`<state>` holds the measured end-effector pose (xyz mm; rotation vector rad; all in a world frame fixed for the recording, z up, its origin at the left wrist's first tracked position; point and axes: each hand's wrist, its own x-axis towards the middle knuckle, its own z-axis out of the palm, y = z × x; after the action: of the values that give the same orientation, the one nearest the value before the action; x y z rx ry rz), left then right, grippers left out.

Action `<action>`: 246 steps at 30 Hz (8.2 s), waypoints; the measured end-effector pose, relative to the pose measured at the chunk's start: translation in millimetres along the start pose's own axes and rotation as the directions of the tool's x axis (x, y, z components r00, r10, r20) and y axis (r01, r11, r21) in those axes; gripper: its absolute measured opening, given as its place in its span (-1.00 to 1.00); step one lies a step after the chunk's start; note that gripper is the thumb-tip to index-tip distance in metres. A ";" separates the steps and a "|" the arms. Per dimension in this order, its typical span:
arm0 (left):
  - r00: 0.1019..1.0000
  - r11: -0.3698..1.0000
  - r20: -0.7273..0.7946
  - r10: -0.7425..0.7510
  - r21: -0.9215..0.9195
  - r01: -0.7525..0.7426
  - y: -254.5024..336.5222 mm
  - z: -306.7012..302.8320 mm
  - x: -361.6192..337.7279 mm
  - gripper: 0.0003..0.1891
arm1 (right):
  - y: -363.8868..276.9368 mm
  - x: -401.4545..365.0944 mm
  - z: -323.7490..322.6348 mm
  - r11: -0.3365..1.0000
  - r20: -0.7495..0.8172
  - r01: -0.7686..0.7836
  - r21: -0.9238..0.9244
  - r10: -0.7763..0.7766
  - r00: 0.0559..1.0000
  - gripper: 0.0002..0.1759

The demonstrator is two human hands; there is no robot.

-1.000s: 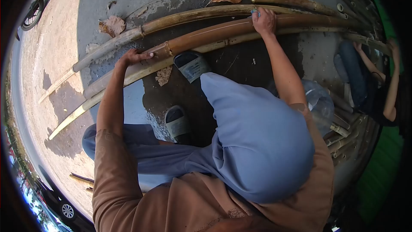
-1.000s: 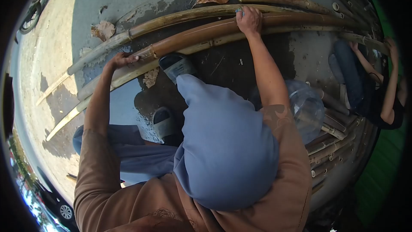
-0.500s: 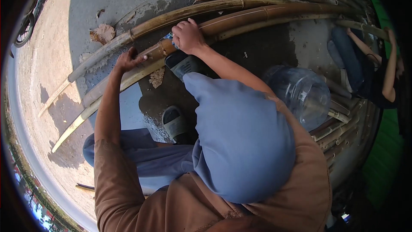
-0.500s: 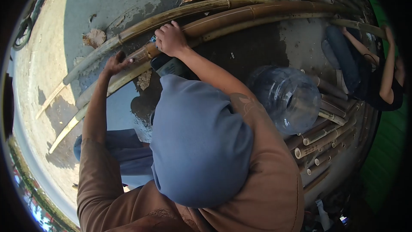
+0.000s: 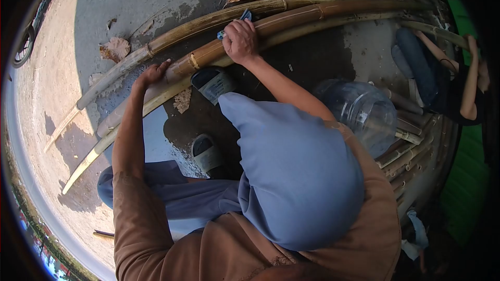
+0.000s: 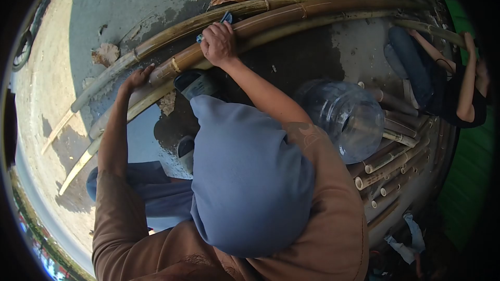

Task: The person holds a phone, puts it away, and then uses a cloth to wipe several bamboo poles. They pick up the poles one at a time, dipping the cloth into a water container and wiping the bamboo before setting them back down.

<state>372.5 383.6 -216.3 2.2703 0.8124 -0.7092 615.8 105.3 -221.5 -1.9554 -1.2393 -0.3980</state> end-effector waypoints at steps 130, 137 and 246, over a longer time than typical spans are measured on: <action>0.922 0.918 -0.388 -0.021 -0.372 -0.135 -72.2 42.7 -82.7 -0.40 | -53.7 -40.9 -505.0 0.623 0.603 -0.435 -0.650 0.771 0.204 -0.20; 0.885 0.945 -0.461 0.069 -0.253 -0.206 2.4 34.5 -69.7 -0.33 | -70.1 31.5 -551.2 0.680 0.554 -0.491 -0.544 0.731 0.399 -0.40; 0.331 0.495 -0.759 -0.561 -0.628 -0.601 62.3 131.1 3.2 -0.66 | -39.3 24.0 15.5 0.970 0.091 0.184 0.162 -0.200 0.975 -0.71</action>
<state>382.3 254.9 -282.7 1.3727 1.2276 1.1919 591.0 140.9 -199.5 -1.7524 -1.4909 -0.2887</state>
